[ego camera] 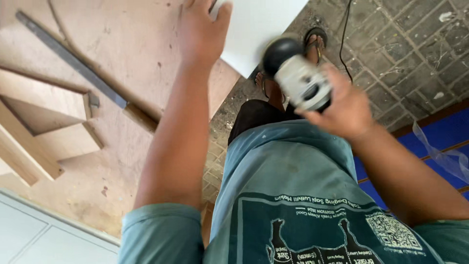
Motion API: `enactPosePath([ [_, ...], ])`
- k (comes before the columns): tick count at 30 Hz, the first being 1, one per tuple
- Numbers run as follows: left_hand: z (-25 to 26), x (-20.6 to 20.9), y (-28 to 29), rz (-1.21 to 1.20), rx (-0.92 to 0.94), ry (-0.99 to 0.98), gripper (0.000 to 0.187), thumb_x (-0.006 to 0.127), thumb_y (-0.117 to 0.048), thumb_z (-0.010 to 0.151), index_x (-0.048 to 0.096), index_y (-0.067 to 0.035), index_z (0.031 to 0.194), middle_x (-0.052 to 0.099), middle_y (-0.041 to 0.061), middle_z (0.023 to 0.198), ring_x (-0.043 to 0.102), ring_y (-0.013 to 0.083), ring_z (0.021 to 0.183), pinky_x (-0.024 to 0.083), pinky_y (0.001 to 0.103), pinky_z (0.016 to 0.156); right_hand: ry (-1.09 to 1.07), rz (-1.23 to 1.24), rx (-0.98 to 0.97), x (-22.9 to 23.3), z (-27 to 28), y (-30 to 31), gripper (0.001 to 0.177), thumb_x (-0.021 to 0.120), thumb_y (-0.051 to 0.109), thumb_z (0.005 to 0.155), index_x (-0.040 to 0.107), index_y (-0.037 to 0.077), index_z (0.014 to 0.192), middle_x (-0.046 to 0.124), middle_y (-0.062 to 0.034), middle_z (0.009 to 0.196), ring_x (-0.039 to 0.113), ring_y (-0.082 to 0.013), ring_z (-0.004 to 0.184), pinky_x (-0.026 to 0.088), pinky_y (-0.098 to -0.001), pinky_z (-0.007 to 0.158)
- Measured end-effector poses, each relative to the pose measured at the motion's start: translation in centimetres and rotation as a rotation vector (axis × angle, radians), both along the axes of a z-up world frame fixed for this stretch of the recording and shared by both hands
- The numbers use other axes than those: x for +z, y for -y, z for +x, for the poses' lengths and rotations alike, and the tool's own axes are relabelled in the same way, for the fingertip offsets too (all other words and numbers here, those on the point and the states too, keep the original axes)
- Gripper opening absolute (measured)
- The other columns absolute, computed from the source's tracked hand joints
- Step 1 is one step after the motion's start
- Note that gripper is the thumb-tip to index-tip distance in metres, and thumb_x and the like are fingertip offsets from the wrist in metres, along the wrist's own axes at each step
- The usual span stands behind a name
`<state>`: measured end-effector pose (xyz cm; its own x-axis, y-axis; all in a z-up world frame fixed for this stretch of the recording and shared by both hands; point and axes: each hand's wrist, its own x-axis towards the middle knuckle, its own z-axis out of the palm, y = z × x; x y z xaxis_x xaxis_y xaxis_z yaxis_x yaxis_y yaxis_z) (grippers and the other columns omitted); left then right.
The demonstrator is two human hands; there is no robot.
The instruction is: The person uses an angle grinder with a sanding disc to smooth the edges and surfaces of a white rectangular board. They repeatedly reposition the board and the tool to cover different areas, then briefly handle a separate wooden plank before returning to sand the white board.
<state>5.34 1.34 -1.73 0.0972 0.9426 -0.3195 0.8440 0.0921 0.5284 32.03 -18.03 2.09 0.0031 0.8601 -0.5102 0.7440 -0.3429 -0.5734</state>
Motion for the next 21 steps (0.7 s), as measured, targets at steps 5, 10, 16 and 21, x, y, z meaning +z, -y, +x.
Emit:
enactPosePath([
  [5, 2.1, -6.7, -1.3, 0.279, 0.117, 0.027, 0.036, 0.053, -0.038, 0.100, 0.074, -0.017, 0.121, 0.073, 0.006, 0.125, 0.066, 0.0306, 0.108, 0.058, 0.044, 0.076, 0.040, 0.410, 0.255, -5.7, 0.7, 3.7, 0.103, 0.077, 0.061, 0.080, 0.043, -0.003, 0.153, 0.062, -0.0289, 0.145, 0.067, -0.0419, 0.125, 0.056, -0.0488, 0.097],
  [10, 2.6, -7.7, -0.6, 0.506, 0.055, -0.123, 0.036, 0.054, -0.041, 0.103, 0.072, -0.019, 0.125, 0.065, 0.009, 0.131, 0.063, 0.0335, 0.117, 0.055, 0.049, 0.097, 0.066, 0.427, 0.175, -6.5, 1.5, 3.1, 0.107, 0.081, 0.061, 0.078, 0.041, 0.000, 0.155, 0.062, -0.0268, 0.145, 0.070, -0.0429, 0.118, 0.059, -0.0544, 0.084],
  [16, 2.7, -8.0, -0.3, 0.436, 0.040, -0.253, 0.042, 0.053, -0.056, 0.104, 0.061, -0.036, 0.141, 0.062, 0.007, 0.138, 0.061, 0.0345, 0.125, 0.051, 0.052, 0.105, 0.072, 0.053, 0.008, -2.4, 3.2, -1.9, 0.110, 0.085, 0.055, 0.075, 0.036, -0.003, 0.154, 0.063, -0.0289, 0.139, 0.068, -0.0464, 0.112, 0.057, -0.0572, 0.086],
  [21, 2.7, -8.1, -0.5, 0.486, 0.022, -0.237, 0.041, 0.057, -0.053, 0.104, 0.067, -0.031, 0.137, 0.064, 0.004, 0.134, 0.063, 0.0315, 0.117, 0.054, 0.050, 0.099, 0.131, 0.063, -0.056, -2.1, 5.5, -4.1, 0.111, 0.083, 0.057, 0.080, 0.031, -0.006, 0.155, 0.057, -0.0326, 0.143, 0.065, -0.0498, 0.114, 0.059, -0.0582, 0.080],
])
